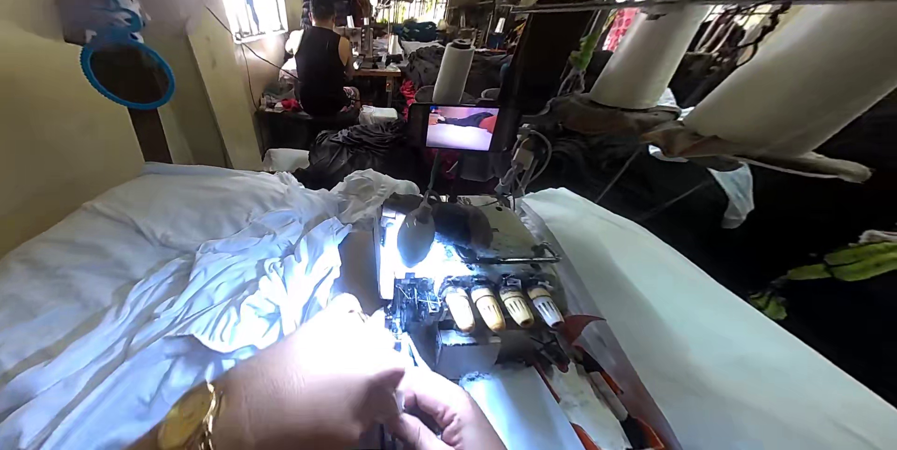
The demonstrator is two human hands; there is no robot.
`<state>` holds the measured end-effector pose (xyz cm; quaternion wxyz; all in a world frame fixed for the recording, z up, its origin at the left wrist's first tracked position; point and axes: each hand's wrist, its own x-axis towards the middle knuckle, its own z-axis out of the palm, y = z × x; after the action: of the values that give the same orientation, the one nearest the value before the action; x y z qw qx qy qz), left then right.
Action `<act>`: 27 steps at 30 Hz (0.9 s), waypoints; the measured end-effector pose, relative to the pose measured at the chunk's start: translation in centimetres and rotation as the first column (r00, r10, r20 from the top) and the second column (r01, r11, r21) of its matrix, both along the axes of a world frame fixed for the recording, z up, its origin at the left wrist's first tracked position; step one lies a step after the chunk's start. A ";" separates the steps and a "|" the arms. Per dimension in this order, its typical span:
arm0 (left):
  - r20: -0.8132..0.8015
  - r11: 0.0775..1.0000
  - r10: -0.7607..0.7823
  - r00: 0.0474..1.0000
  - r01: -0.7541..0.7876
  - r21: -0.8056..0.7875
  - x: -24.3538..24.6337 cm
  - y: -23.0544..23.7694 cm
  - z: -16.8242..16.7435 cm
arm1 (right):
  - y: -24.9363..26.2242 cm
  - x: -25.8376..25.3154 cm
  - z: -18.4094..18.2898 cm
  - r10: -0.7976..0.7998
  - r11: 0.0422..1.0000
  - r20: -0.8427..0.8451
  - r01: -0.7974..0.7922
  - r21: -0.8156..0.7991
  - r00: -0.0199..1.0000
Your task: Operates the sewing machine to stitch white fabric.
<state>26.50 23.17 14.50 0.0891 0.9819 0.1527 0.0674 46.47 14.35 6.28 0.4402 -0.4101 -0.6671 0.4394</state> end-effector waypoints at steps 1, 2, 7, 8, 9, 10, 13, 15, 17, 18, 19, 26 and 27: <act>0.001 0.999 -0.013 1.000 0.013 0.040 0.2 -0.1 -0.3 | 0.1 0.0 0.0 0.002 1.000 -0.010 -0.002 0.001 1.000; -0.004 0.996 0.015 1.000 -0.014 0.088 0.3 0.0 -0.6 | 0.3 0.1 0.0 -0.002 1.000 -0.020 0.002 0.008 1.000; -0.021 0.989 0.141 0.990 -0.142 -0.048 -0.5 1.1 0.5 | 0.3 0.1 0.6 -0.068 0.996 0.041 0.065 0.066 0.997; 0.064 0.994 0.066 0.996 -0.060 -0.092 -0.4 0.6 0.6 | 0.0 0.0 0.8 -0.086 0.992 0.045 0.081 0.101 0.995; 0.111 0.989 -0.001 0.994 0.017 -0.144 0.0 -0.1 0.9 | -0.2 -0.1 0.7 -0.103 0.982 0.043 0.094 0.164 0.994; 0.122 0.989 -0.048 0.991 0.064 -0.132 0.3 -0.7 0.8 | -0.4 -0.2 0.4 -0.124 0.965 0.046 0.109 0.238 0.991; 0.049 0.996 -0.001 0.999 0.006 -0.094 0.3 -0.7 -0.4 | -1.1 -0.2 -1.2 -0.189 0.922 0.104 0.140 0.361 0.977; -0.042 0.986 0.097 0.994 -0.102 -0.132 -0.3 0.3 -1.0 | -1.5 -0.2 -2.1 -0.247 0.914 0.154 0.177 0.364 0.957; -0.067 0.974 0.139 0.988 -0.149 -0.171 -0.7 0.6 -1.4 | -1.6 -0.2 -2.6 -0.303 0.904 0.193 0.217 0.368 0.933; -0.004 0.978 0.127 0.992 -0.126 -0.167 -0.8 0.2 -1.8 | -1.5 -0.2 -2.6 -0.328 0.896 0.209 0.233 0.379 0.921; 0.081 0.988 0.107 0.991 -0.097 -0.122 -0.8 -0.3 -2.3 | -1.3 -0.2 -2.4 -0.349 0.887 0.223 0.245 0.391 0.910; 0.383 0.872 0.332 0.862 -0.436 0.224 1.3 -4.0 -7.0 | -0.5 0.0 -1.7 -0.465 0.830 0.277 0.305 0.466 0.841; 0.426 0.828 0.392 0.815 -0.515 0.223 1.5 -3.6 -7.5 | -0.7 -0.1 -1.7 -0.471 0.830 0.286 0.309 0.464 0.835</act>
<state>27.99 19.61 6.97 -0.0680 0.8866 0.3531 0.2909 46.41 13.66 4.59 0.4551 -0.5200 -0.7156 0.1023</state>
